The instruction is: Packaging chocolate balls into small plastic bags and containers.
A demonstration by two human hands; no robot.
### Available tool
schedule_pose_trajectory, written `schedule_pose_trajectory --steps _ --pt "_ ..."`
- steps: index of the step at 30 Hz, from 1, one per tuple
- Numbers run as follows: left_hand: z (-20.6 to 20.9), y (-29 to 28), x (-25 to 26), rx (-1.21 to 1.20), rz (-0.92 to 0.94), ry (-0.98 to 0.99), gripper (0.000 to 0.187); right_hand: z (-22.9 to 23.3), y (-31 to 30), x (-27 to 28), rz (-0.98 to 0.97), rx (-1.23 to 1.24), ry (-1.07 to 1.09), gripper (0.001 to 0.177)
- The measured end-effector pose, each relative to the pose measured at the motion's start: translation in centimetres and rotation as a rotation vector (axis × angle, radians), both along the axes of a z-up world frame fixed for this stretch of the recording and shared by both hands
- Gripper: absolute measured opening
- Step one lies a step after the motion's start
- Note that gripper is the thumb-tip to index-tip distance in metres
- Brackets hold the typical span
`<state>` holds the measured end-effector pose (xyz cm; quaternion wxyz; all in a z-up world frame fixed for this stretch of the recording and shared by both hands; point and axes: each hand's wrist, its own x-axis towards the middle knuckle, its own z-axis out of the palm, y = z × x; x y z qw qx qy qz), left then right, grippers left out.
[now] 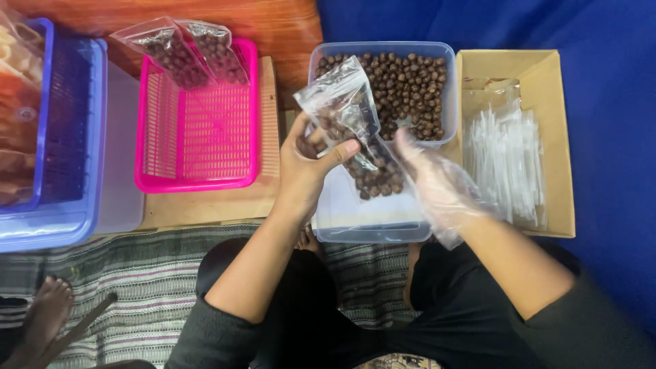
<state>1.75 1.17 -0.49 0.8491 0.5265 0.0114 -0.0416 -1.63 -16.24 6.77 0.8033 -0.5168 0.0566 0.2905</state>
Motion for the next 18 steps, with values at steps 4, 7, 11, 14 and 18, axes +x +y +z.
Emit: schedule_pose_trajectory --steps 4,7,11,14,18 --pt "1.7 0.5 -0.3 0.193 0.123 -0.080 0.086 1.8 0.4 0.2 -0.117 -0.406 0.027 0.099" --pt "0.9 0.5 -0.4 0.287 0.109 -0.101 0.080 0.6 0.0 0.3 0.012 -0.738 -0.122 0.062" --pt "2.8 -0.2 -1.2 0.379 -0.002 -0.179 0.069 -1.3 -0.3 0.3 -0.052 -0.947 -0.398 0.038" --pt "1.4 -0.2 -1.4 0.338 -0.039 -0.139 0.065 -2.1 -0.5 0.0 -0.125 -0.952 -0.505 0.028" --pt "0.1 -0.1 -1.0 0.321 -0.031 -0.154 0.069 -3.6 -1.0 0.1 -0.205 -0.895 -0.590 0.023"
